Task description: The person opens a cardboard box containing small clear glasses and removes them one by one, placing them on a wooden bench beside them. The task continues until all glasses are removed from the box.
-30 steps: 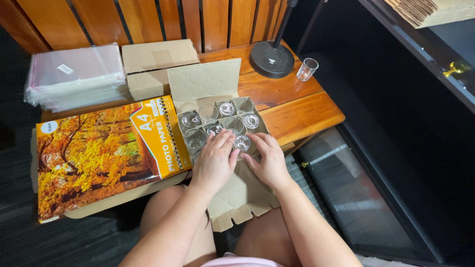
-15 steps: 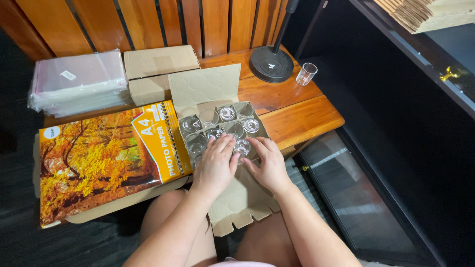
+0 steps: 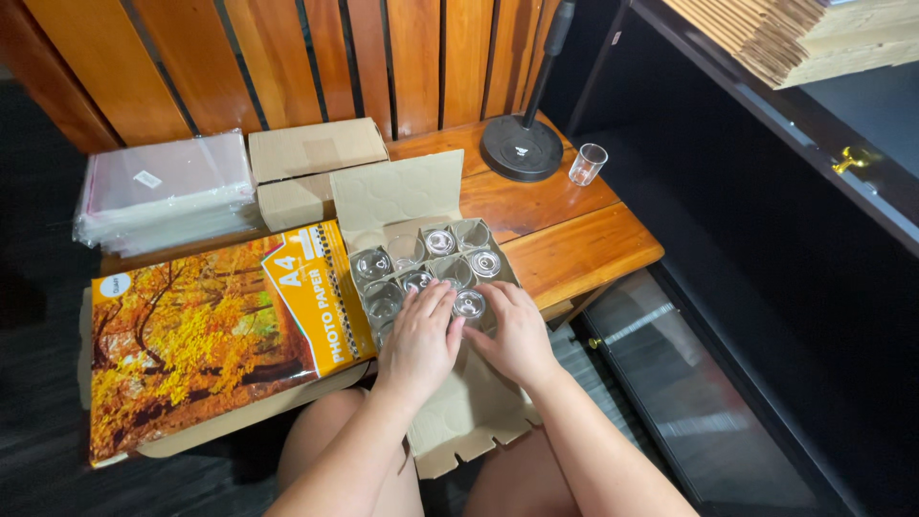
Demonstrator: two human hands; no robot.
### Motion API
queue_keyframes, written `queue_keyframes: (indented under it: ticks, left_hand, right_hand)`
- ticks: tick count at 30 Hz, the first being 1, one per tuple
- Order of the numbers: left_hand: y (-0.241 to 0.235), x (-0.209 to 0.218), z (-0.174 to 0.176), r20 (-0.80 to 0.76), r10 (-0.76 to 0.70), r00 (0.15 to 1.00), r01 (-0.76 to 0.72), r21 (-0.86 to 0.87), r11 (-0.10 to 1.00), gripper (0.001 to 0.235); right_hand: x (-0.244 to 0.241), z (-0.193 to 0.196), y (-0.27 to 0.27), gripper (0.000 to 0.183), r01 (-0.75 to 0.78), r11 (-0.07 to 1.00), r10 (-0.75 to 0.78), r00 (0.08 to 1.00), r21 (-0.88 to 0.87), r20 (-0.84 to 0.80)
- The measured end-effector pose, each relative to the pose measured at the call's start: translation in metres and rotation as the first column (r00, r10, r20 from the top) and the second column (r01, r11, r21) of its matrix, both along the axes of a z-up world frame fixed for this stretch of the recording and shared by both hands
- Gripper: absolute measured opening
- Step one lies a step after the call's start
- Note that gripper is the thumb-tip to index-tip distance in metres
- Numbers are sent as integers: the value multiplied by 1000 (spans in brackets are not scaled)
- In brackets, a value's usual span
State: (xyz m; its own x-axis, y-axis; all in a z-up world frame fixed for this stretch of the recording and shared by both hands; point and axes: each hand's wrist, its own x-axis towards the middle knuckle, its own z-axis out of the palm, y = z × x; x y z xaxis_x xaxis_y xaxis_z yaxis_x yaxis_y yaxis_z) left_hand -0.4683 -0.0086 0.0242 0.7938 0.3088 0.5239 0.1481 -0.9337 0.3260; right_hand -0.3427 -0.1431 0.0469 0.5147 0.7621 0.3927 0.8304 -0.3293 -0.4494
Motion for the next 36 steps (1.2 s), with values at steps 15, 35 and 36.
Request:
queue_keyframes:
  ticks: [15, 35, 36]
  left_hand:
    - [9, 10, -4, 120, -7, 993, 32, -209, 977, 30]
    - [-26, 31, 62, 99, 30, 995, 87, -959, 271, 61]
    - [-29, 33, 67, 89, 39, 995, 80, -980, 184, 58]
  right_hand:
    - [3, 20, 3, 60, 9, 993, 10, 987, 121, -157]
    - [3, 40, -18, 67, 262, 721, 315, 702, 642, -639]
    - [3, 42, -20, 67, 263, 695, 340, 700, 669, -628]
